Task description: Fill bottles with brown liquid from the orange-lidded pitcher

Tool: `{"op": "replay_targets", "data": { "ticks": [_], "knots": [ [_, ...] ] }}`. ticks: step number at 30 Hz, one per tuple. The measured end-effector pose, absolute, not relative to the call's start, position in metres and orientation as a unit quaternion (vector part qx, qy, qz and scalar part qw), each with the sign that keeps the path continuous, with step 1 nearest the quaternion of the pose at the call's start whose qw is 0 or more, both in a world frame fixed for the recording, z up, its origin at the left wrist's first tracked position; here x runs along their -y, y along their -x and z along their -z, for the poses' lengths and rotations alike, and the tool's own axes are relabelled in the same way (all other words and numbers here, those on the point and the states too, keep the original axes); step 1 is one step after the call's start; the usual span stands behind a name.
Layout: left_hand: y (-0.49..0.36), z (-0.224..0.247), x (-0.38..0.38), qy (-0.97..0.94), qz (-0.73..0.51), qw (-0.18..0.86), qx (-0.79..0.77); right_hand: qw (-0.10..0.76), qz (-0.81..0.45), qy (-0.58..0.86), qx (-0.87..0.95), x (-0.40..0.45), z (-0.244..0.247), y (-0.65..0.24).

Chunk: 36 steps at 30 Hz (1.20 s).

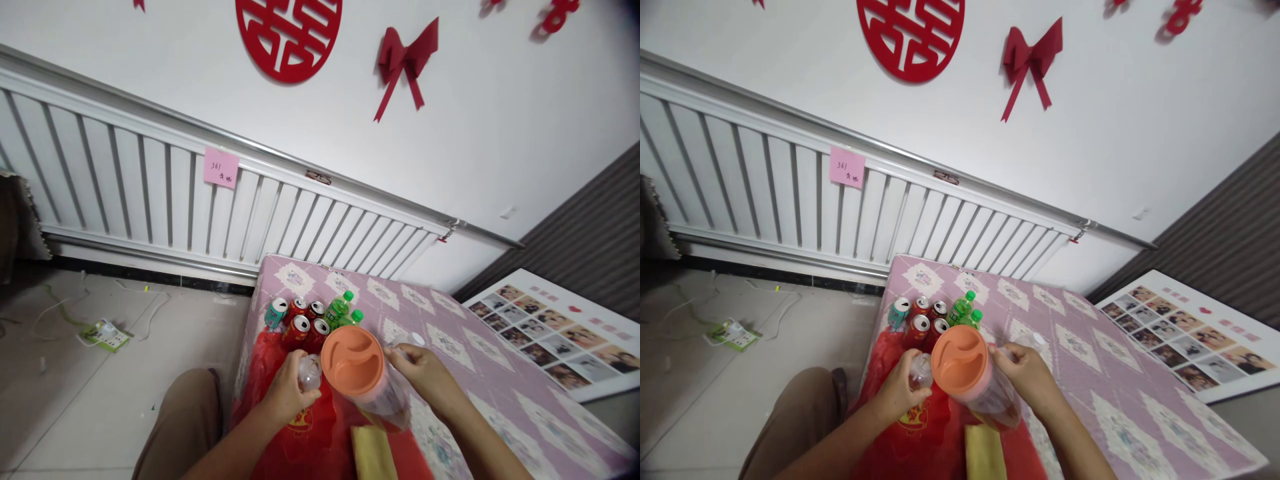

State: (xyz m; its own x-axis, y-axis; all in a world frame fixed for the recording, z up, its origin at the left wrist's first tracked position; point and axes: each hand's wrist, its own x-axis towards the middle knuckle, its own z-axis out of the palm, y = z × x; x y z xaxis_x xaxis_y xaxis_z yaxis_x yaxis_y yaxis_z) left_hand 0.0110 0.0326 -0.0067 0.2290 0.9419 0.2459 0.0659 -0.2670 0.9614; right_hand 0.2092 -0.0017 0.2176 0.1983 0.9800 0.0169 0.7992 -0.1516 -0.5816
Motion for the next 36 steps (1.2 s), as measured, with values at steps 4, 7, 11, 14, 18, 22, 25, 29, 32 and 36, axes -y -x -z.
{"op": "replay_targets", "data": {
  "ticks": [4,7,11,14,18,22,25,29,32,36],
  "knots": [
    [-0.0107,0.0064,-0.0328,-0.636,-0.477,0.458,-0.399,0.24,-0.195,0.734,0.605,0.0021,-0.2169,-0.2095],
    [-0.0104,0.0062,-0.0329,-0.636,-0.477,0.457,-0.399,0.24,-0.196,0.734,0.604,0.0017,-0.2152,-0.2117],
    [-0.01,0.0056,-0.0328,-0.635,-0.476,0.457,-0.401,0.241,-0.193,0.732,0.607,0.0012,-0.2128,-0.216],
    [-0.0097,0.0049,-0.0326,-0.635,-0.475,0.456,-0.403,0.242,-0.191,0.731,0.609,0.0015,-0.2122,-0.2179],
    [-0.0093,0.0049,-0.0324,-0.636,-0.472,0.458,-0.405,0.239,-0.188,0.734,0.608,0.0016,-0.2131,-0.217],
    [-0.0093,0.0048,-0.0326,-0.637,-0.47,0.458,-0.405,0.24,-0.183,0.733,0.609,0.001,-0.2143,-0.215],
    [-0.0093,0.003,-0.0329,-0.637,-0.469,0.458,-0.405,0.243,-0.182,0.732,0.61,0.0011,-0.2146,-0.2148],
    [-0.0089,-0.0001,-0.0324,-0.636,-0.468,0.459,-0.407,0.246,-0.181,0.73,0.611,0.0016,-0.2146,-0.2149],
    [-0.0084,-0.0009,-0.0317,-0.634,-0.468,0.461,-0.408,0.246,-0.18,0.73,0.612,0.0018,-0.2156,-0.2139],
    [-0.0085,-0.0001,-0.0315,-0.635,-0.469,0.461,-0.406,0.248,-0.175,0.729,0.613,0.0021,-0.2172,-0.2126]
  ]
}}
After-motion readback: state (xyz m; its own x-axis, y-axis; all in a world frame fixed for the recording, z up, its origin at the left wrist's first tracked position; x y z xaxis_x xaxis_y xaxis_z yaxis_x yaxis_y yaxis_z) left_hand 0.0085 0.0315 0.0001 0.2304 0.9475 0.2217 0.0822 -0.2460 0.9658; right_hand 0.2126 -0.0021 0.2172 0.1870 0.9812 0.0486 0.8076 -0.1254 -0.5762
